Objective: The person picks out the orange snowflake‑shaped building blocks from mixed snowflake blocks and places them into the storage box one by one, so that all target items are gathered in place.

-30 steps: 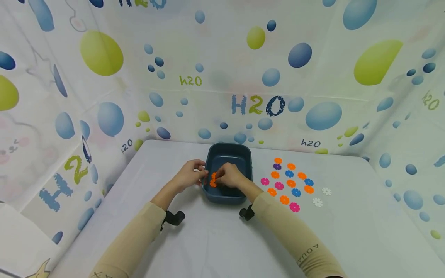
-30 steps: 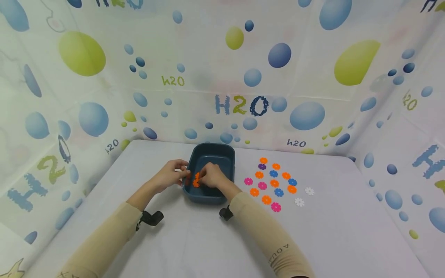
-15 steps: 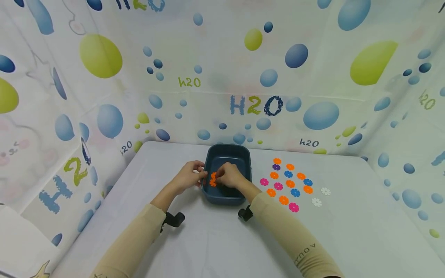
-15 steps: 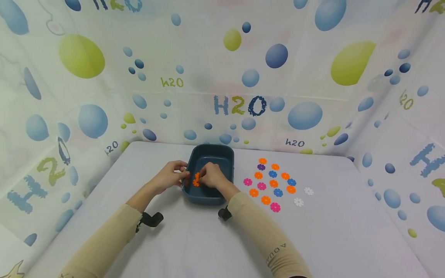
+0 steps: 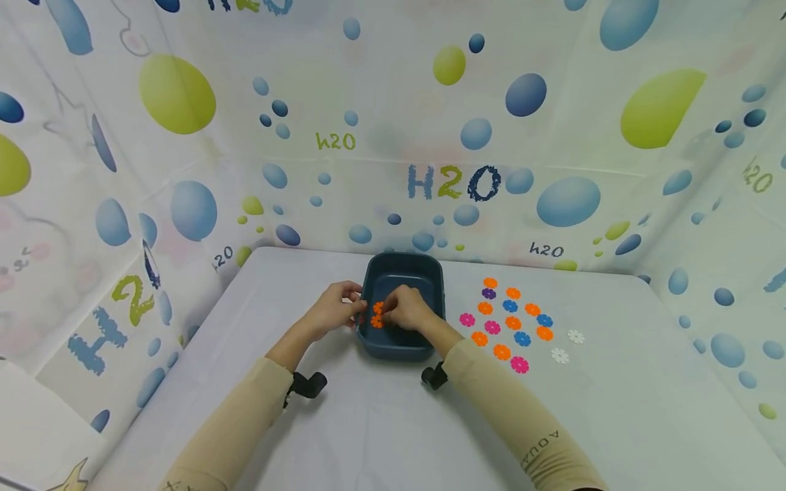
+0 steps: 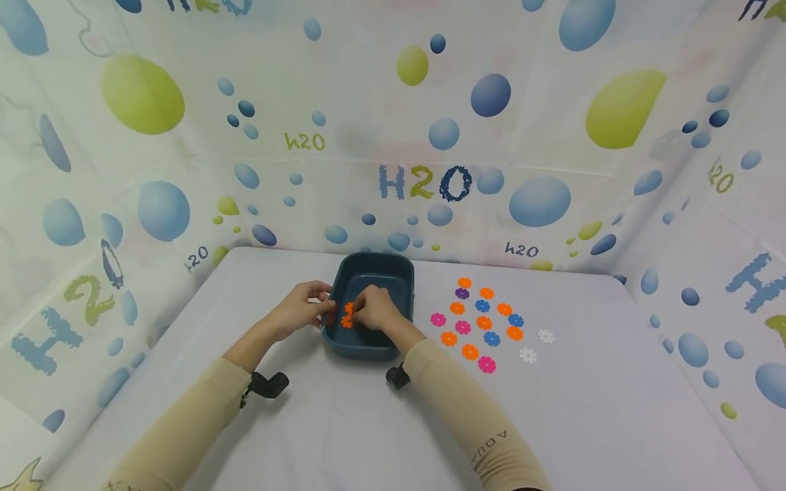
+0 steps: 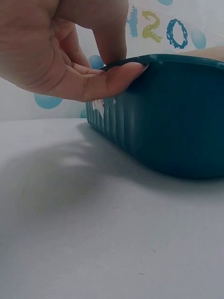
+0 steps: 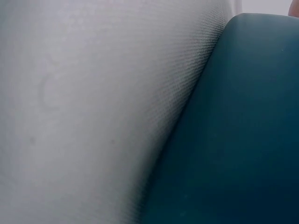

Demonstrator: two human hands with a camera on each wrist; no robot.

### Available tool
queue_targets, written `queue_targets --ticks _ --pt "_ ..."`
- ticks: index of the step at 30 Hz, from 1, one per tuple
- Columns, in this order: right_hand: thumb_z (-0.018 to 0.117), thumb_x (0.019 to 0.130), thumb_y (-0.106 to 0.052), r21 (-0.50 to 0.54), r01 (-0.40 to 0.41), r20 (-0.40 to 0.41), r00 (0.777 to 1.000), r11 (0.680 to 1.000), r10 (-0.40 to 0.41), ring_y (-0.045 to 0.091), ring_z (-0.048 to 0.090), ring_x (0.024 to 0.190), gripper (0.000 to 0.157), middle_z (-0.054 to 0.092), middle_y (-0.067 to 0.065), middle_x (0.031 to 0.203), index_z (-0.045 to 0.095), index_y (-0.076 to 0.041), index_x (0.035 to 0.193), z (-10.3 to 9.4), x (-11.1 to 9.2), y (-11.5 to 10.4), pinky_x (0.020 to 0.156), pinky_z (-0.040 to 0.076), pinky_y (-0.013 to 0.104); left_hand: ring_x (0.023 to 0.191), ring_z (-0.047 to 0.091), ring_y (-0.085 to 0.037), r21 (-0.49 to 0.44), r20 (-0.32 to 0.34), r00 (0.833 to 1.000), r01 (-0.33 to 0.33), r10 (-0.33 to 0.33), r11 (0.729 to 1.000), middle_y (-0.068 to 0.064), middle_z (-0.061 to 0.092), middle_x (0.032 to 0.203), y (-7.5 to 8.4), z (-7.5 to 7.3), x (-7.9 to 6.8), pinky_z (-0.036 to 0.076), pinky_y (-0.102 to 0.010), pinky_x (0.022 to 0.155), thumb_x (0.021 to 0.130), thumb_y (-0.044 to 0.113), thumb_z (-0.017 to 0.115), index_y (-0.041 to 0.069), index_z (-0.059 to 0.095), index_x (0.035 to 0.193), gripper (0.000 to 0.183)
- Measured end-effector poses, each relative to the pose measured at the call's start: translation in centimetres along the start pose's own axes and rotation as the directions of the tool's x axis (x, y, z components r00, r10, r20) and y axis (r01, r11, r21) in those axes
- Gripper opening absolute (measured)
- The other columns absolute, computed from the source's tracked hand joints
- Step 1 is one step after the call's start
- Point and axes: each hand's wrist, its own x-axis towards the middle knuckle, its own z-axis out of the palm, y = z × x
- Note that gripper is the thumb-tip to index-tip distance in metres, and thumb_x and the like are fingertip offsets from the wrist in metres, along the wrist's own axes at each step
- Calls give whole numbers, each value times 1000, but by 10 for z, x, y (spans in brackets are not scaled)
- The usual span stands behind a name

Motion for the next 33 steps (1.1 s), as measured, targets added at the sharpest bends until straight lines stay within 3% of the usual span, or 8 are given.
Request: queue_targets --ticks 6,14,20,25,33 --pt "77 90 -7 5 8 8 1000 1000 -8 16 66 74 7 74 8 88 78 -1 94 0 -1 1 68 58 27 78 69 -22 8 5 1000 7 -7 1000 -14 56 98 0 0 0 61 -30 66 103 5 59 -8 47 140 41" --pt "74 94 -14 -8 67 5 998 998 -67 17 66 82 14 74 6 95 76 -2 102 -11 -11 2 77 58 31 79 68 -24 -5 12 1000 11 -11 1000 -14 56 98 -2 0 -1 61 -29 64 102 4 59 -9 47 140 42" --pt "73 95 -18 -26 132 -29 991 991 -132 21 67 97 23 73 8 107 74 -1 112 -37 -32 -6 88 58 38 77 67 -23 -7 10 1000 3 -3 1000 -13 56 97 -2 -1 -1 60 -29 64 102 5 60 -9 47 140 42" --pt "73 95 -22 -49 168 -39 985 985 -170 20 65 96 25 72 7 108 73 -4 113 -58 -51 -1 87 58 36 81 69 -28 -6 7 1000 -2 3 1000 -13 56 97 -2 -2 0 60 -29 64 102 5 60 -9 47 140 42" --pt "72 96 -22 -6 127 -57 990 992 -128 23 64 98 26 70 6 108 72 -4 115 -84 -86 18 79 58 34 79 67 -25 -2 7 1000 5 -5 1000 -13 56 97 -2 -1 1 61 -29 64 102 6 60 -8 47 140 42"
